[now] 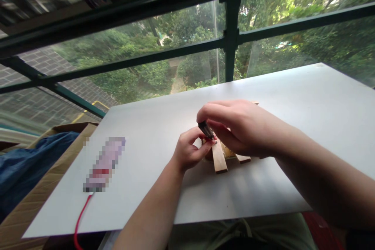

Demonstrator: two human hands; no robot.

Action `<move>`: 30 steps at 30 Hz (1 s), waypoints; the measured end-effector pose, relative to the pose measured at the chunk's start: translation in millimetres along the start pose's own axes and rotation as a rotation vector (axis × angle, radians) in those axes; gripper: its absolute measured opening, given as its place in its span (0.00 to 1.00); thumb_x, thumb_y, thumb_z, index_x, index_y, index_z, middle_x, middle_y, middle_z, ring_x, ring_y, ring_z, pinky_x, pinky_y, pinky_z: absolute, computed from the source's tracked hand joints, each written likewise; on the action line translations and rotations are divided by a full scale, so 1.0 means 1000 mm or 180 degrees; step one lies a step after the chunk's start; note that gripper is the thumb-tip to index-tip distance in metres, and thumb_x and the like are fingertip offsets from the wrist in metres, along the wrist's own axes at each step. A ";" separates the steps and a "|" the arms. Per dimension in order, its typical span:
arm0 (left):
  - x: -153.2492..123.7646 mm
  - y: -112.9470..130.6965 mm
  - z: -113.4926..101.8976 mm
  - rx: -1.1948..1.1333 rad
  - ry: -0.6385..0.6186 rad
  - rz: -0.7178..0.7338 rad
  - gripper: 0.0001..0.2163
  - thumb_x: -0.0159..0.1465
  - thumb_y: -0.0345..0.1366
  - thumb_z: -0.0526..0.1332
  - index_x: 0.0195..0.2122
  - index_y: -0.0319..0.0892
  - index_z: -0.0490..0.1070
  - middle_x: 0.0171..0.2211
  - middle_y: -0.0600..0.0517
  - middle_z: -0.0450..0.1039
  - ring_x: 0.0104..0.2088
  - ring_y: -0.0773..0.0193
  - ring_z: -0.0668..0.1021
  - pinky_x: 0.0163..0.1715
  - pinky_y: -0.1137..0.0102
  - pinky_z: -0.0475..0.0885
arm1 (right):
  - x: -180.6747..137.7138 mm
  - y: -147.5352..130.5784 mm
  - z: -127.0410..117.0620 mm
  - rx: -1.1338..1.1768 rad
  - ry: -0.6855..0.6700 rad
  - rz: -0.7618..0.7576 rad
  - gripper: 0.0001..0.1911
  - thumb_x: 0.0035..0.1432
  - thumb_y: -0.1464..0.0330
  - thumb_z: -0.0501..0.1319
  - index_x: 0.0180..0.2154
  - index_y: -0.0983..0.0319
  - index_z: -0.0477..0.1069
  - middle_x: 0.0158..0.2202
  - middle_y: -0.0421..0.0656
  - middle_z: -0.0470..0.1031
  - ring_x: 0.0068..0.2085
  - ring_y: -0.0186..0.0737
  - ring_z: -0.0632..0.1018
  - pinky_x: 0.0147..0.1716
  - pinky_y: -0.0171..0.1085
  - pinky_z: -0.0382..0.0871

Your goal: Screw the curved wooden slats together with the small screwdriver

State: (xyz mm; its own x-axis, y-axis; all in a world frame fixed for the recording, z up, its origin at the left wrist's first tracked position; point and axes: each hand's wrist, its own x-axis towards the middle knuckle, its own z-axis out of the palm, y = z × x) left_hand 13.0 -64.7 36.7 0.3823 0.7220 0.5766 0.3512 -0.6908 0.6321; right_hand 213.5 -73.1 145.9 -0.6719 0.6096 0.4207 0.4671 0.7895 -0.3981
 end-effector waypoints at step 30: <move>-0.004 -0.008 0.001 -0.0023 -0.0292 -0.0167 0.07 0.59 0.38 0.66 0.30 0.39 0.73 0.29 0.50 0.76 0.31 0.63 0.77 0.32 0.70 0.72 | -0.001 0.004 0.006 -0.0239 0.0045 -0.0089 0.10 0.60 0.69 0.59 0.44 0.61 0.68 0.34 0.41 0.74 0.28 0.33 0.71 0.28 0.33 0.57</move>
State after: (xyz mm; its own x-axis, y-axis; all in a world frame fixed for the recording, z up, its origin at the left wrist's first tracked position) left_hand 10.0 -62.6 28.8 0.4404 0.7504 0.4929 0.3669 -0.6515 0.6641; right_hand 213.0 -71.2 138.9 -0.6773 0.5877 0.4425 0.4903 0.8091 -0.3241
